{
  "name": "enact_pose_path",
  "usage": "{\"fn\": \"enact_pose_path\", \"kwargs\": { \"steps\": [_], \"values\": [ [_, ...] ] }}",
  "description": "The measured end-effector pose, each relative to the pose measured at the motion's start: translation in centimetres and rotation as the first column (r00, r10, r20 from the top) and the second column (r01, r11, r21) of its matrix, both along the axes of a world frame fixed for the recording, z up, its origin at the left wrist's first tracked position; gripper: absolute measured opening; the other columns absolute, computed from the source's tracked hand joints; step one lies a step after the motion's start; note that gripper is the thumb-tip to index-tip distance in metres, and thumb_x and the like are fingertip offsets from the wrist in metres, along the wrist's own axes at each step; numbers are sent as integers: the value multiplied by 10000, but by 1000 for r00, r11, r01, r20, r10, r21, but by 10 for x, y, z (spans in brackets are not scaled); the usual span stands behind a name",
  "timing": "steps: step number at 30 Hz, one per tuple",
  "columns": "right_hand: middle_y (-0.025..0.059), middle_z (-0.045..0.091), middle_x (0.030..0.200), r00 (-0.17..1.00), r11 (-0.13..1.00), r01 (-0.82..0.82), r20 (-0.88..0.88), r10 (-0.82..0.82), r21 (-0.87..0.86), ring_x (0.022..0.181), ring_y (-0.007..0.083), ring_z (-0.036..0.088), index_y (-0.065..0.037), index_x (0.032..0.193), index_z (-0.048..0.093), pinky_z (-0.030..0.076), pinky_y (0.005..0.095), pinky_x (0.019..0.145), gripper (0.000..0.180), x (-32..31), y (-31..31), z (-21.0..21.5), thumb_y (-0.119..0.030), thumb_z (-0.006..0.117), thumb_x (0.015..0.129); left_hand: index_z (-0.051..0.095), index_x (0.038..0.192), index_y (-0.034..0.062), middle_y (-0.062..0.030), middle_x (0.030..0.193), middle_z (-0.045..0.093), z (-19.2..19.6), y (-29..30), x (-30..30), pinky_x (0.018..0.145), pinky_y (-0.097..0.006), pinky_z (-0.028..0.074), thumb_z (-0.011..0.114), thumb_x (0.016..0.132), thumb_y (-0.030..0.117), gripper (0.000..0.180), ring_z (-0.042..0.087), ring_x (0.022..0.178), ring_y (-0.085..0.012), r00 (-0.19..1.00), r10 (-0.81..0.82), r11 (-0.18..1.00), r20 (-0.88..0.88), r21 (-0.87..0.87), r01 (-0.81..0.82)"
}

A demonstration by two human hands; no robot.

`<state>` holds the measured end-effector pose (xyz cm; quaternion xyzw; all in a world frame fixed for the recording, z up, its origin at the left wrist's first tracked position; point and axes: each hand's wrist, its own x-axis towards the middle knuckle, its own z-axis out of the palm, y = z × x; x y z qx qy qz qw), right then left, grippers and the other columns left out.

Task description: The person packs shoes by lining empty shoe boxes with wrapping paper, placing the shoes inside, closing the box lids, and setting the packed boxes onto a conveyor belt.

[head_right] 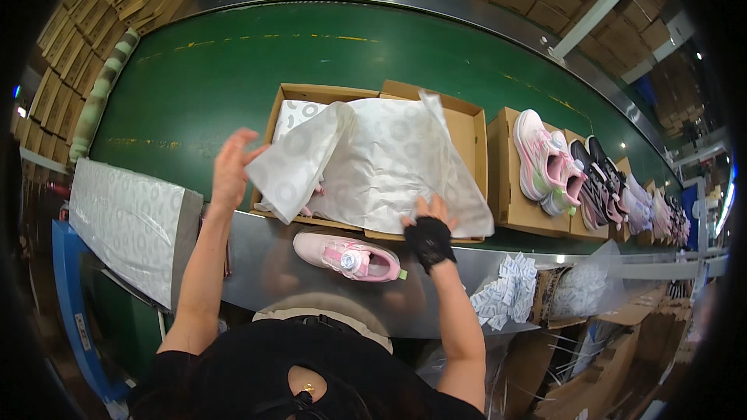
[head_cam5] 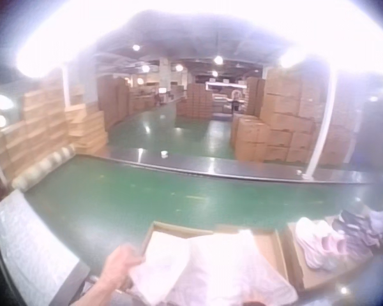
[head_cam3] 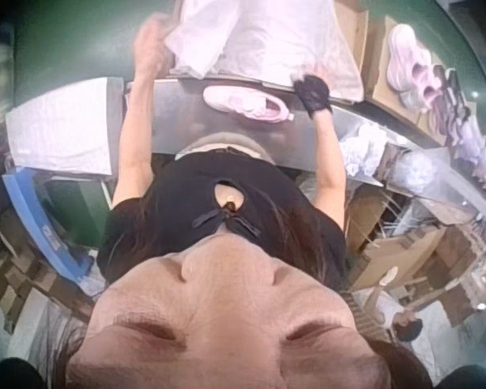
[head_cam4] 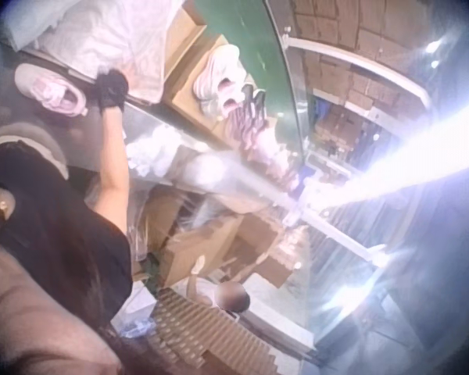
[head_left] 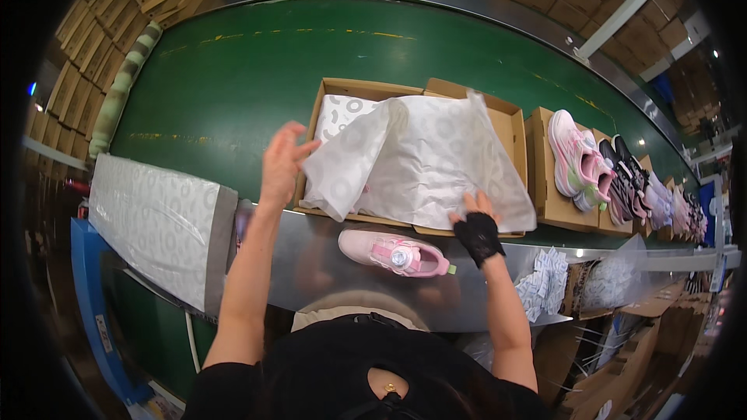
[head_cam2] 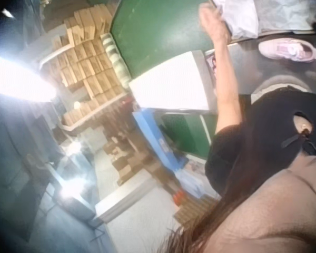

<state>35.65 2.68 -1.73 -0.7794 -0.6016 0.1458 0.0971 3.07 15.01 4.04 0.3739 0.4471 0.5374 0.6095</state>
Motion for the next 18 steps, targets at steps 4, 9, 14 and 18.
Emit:
{"fn": "enact_pose_path", "kwargs": {
  "steps": [4,9,14,18],
  "values": [
    [180,536,1072,977,981,-49,-194,85,188,1018,315,496,-48,1046,534,337,452,880,392,32,-46,-28,-291,614,749,426,1200,23,-174,1203,449,-64,-12,41,831,-370,423,571,769,146,471,512,1029,-261,725,-289,826,-625,219,519],
    [148,544,1008,979,771,-191,66,190,608,944,299,516,-28,944,548,368,440,791,252,-12,-64,28,-114,611,715,473,1193,117,-187,1293,353,-94,-10,88,942,-621,145,675,610,478,714,283,1233,-336,-68,91,585,-994,-2,811],
    [90,541,935,861,759,-414,-54,505,503,927,294,502,-42,889,555,366,414,759,299,-41,-96,16,-131,658,623,471,1201,143,-188,1308,322,-96,6,66,934,-660,102,693,567,505,763,225,1254,-347,-478,107,666,-872,-294,685],
    [54,546,873,815,766,-579,178,551,280,962,289,464,-63,828,582,348,410,780,269,-48,-89,-1,-178,673,603,450,1206,86,-203,1275,355,-73,-28,53,958,-578,210,702,596,453,755,281,1224,-354,-110,143,694,-984,20,720]
  ]
}}
